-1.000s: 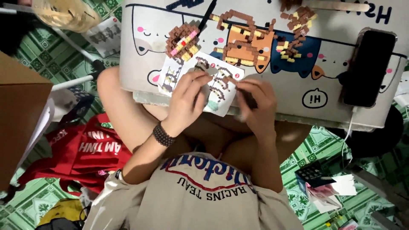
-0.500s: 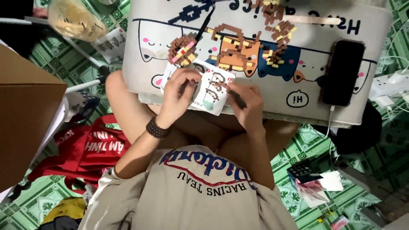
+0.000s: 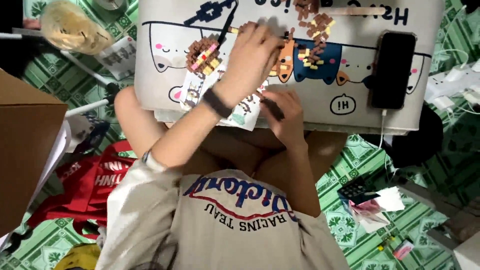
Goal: Assembling a small pixel-art character using tiny interlocking plastic blocks.
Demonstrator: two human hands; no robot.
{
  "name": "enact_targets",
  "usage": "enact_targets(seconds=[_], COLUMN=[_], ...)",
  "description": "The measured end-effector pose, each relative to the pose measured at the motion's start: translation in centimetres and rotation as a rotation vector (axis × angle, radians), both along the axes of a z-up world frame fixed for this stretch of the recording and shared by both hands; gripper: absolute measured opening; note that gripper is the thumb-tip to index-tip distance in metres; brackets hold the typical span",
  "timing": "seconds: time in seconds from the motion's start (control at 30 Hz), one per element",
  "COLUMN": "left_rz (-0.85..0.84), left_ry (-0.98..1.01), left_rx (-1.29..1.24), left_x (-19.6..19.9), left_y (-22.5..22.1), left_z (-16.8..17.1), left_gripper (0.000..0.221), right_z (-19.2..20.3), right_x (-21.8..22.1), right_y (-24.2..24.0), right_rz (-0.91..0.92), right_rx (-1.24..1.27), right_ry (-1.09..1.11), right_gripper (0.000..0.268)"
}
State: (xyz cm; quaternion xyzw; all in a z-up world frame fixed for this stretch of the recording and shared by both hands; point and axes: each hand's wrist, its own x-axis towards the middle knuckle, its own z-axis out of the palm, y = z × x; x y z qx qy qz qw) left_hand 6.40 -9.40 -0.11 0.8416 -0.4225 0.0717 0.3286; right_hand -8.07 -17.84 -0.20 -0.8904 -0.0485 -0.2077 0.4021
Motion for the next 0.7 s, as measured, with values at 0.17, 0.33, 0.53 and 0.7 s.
enact_targets(seconds=[0.17,0.33,0.53,0.7], left_rz=[0.116,0.15,0.045,-0.119], left_ry=[-0.209,-0.217,-0.232,-0.146], left_rx=[0.18,0.275,0.027,0.147], left_x=[2.9,3.6,3.5,2.6], left_y=[-6.6,-7.9,-7.2,-9.3], left_z=[-3.9,-5.1,-4.0,-4.7], left_gripper=[0.027,0.031,0.024,0.027], right_z=[-0.3,-1.2,-1.3,-0.9], right_x=[-0.3,-0.2,-0.2,-0.1], right_y=[-0.1,-0.4,-0.3,-0.1], right_rz=[0.006,0.021,0.021,0.03], right_rx=[0.02,-0.016,-0.069,-0.038], right_ry=[0.001,-0.03,-0.044,-0.064], right_gripper=[0.017,0.021,0.02,0.018])
